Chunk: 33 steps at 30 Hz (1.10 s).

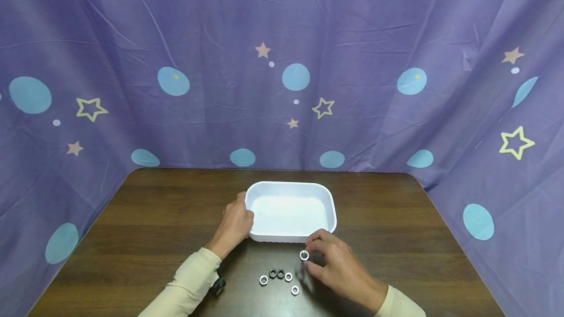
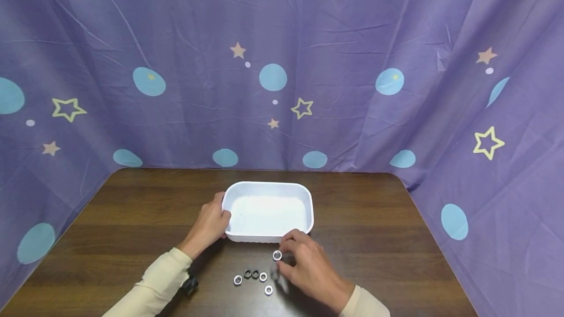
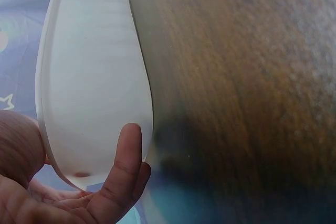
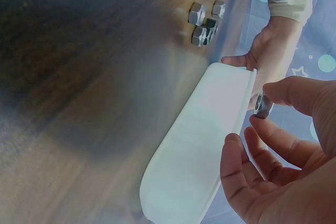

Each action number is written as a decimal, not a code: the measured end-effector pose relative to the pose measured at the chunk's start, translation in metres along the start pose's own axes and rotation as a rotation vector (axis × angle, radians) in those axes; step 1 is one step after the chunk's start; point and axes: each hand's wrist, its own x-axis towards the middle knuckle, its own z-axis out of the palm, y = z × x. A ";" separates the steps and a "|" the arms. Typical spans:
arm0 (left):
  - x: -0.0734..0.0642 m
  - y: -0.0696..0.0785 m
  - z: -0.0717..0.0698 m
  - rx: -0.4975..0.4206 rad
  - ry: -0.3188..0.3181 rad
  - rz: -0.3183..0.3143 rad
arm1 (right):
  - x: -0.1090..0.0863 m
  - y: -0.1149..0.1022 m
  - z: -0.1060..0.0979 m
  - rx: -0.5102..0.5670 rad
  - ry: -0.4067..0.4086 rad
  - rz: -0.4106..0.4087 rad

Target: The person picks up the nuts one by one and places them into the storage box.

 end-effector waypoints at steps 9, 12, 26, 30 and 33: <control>0.001 -0.001 0.001 -0.005 0.002 -0.008 | 0.004 0.000 -0.005 0.001 -0.003 0.015; 0.001 -0.001 0.001 0.000 0.005 -0.006 | 0.005 -0.001 -0.006 0.011 -0.002 0.025; -0.001 0.000 0.001 -0.005 0.014 0.012 | 0.012 0.000 -0.011 0.024 0.002 0.052; -0.002 0.000 0.000 -0.020 0.012 0.011 | 0.013 0.000 -0.011 0.010 -0.006 0.067; -0.002 0.000 0.000 -0.024 0.010 0.009 | 0.014 0.000 -0.012 0.006 -0.008 0.071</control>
